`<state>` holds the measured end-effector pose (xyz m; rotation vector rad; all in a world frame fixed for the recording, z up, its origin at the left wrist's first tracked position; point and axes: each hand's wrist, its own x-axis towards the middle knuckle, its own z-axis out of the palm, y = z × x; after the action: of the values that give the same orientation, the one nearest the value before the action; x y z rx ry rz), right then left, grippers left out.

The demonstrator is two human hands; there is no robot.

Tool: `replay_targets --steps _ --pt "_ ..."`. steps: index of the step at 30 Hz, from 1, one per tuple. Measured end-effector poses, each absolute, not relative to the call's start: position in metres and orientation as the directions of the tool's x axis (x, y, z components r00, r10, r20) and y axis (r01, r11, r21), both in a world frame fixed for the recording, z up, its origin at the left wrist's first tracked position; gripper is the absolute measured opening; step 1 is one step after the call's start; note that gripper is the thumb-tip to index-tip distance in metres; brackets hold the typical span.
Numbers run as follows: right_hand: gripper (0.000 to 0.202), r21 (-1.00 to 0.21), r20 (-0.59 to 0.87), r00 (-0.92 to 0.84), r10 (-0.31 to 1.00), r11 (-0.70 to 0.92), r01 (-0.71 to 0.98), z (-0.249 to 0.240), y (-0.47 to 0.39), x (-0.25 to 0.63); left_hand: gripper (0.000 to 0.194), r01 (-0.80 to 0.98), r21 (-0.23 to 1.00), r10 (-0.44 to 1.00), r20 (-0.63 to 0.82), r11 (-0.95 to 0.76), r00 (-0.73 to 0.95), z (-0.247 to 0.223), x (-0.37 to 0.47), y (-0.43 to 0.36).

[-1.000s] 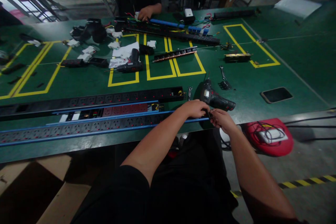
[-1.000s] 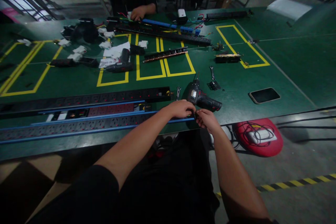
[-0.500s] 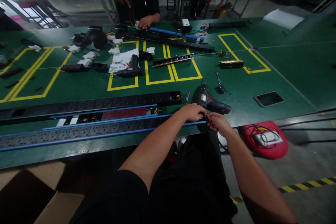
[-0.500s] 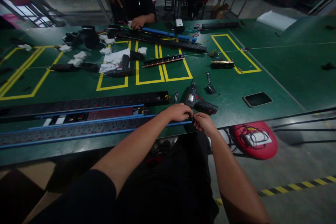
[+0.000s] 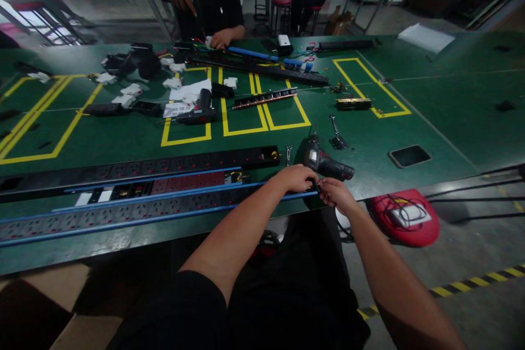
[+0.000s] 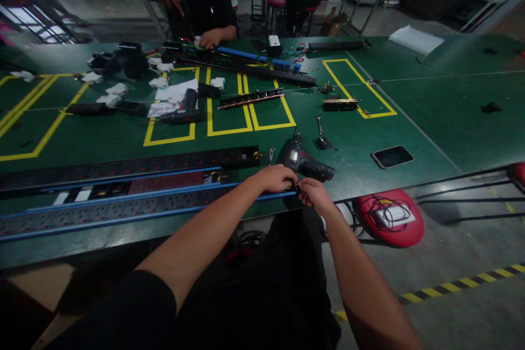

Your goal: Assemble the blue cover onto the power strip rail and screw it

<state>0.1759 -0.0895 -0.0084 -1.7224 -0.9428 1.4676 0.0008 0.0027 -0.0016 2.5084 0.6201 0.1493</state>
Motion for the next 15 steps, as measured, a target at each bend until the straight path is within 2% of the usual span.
replay_targets --steps 15 --pt "0.026 -0.826 -0.533 0.146 0.834 -0.550 0.123 -0.0076 -0.0876 0.1756 0.029 0.407 0.522 0.459 -0.035 -0.749 0.888 -0.0031 0.0013 0.0044"
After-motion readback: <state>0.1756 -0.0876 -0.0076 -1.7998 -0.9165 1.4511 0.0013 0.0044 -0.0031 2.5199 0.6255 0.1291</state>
